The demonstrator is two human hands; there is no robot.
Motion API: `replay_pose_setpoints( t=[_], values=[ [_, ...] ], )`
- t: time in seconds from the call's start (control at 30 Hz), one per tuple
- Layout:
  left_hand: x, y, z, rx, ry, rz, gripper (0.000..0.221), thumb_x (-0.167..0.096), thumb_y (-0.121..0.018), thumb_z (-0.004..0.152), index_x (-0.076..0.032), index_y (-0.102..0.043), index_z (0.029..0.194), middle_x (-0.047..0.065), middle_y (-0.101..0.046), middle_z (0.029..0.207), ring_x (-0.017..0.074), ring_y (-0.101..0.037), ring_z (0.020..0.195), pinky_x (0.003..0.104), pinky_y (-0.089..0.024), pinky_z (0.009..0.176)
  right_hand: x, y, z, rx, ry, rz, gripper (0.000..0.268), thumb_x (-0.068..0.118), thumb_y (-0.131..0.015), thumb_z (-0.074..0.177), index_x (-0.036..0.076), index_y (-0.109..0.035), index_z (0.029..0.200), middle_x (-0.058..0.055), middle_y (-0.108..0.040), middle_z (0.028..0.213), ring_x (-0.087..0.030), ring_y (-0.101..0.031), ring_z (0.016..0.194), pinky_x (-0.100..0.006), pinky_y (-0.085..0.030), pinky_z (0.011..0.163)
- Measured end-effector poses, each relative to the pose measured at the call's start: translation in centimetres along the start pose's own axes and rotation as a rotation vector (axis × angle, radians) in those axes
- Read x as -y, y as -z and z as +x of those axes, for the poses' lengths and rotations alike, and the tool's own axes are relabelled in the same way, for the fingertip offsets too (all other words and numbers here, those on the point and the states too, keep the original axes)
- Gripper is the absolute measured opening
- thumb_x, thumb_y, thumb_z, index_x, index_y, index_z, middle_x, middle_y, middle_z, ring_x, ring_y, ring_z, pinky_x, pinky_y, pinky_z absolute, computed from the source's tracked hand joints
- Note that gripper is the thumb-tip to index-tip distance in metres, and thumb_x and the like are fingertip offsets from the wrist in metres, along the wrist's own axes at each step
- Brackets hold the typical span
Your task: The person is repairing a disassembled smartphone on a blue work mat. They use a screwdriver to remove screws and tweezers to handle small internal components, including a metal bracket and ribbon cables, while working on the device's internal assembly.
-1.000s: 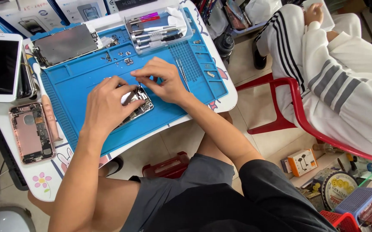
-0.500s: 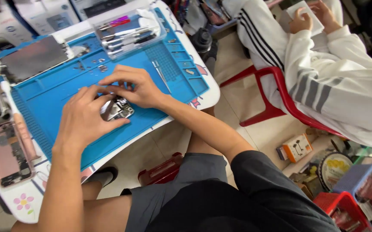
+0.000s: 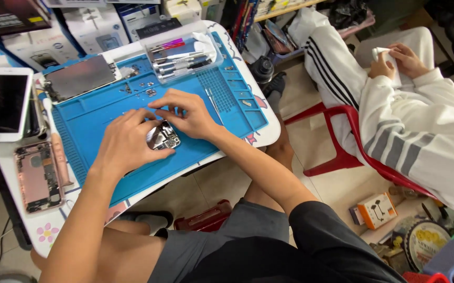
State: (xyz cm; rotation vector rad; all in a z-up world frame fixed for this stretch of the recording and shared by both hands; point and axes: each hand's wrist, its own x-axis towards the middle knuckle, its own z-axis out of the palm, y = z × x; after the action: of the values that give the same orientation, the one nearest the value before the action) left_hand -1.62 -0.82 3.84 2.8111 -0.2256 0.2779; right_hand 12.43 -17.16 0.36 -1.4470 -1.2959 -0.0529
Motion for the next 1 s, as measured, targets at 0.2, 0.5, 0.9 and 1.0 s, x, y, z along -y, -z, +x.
replay_pose_setpoints(
  t=[0.2, 0.5, 0.9, 1.0],
  values=[
    [0.9, -1.0, -0.2, -0.150, -0.114, -0.017, 0.068, -0.054, -0.091, 0.073, -0.003, -0.078, 0.116, 0.012, -0.071, 0.115, 0.0325, -0.068, 0.103, 0.048, -0.058, 0.081, 0.3, 0.1, 0.3, -0.027, -0.017, 0.023, 0.023, 0.002, -0.073, 0.103, 0.016, -0.071, 0.122, -0.005, -0.071, 0.100, -0.018, -0.066, 0.084, -0.029, -0.058, 0.069],
    [1.1, -0.8, -1.0, -0.180, -0.126, -0.006, 0.062, -0.059, -0.093, 0.075, -0.007, -0.082, 0.106, 0.009, -0.073, 0.113, 0.0290, -0.066, 0.096, 0.047, -0.053, 0.074, 0.8, 0.1, 0.4, -0.033, -0.046, 0.029, 0.022, -0.003, -0.077, 0.101, 0.014, -0.074, 0.116, -0.004, -0.068, 0.094, -0.014, -0.059, 0.077, -0.027, -0.050, 0.064],
    [2.1, -2.0, -1.5, -0.225, -0.218, 0.205, 0.074, -0.075, -0.089, 0.076, -0.009, -0.083, 0.109, 0.001, -0.075, 0.114, 0.0232, -0.061, 0.094, 0.039, -0.050, 0.074, 0.7, 0.8, -0.2, -0.002, 0.003, -0.085, 0.051, -0.004, -0.076, 0.111, 0.017, -0.055, 0.153, -0.013, -0.077, 0.113, -0.018, -0.076, 0.098, -0.027, -0.055, 0.066],
    [1.6, -1.5, -2.4, -0.240, -0.169, 0.246, 0.074, -0.082, -0.088, 0.077, -0.013, -0.081, 0.099, 0.000, -0.075, 0.116, 0.0225, -0.062, 0.096, 0.037, -0.048, 0.072, -1.7, 1.1, -1.0, -0.178, -0.113, 0.056, 0.042, 0.002, -0.073, 0.112, 0.013, -0.058, 0.150, -0.014, -0.078, 0.115, -0.020, -0.074, 0.105, -0.028, -0.056, 0.071]
  ],
)
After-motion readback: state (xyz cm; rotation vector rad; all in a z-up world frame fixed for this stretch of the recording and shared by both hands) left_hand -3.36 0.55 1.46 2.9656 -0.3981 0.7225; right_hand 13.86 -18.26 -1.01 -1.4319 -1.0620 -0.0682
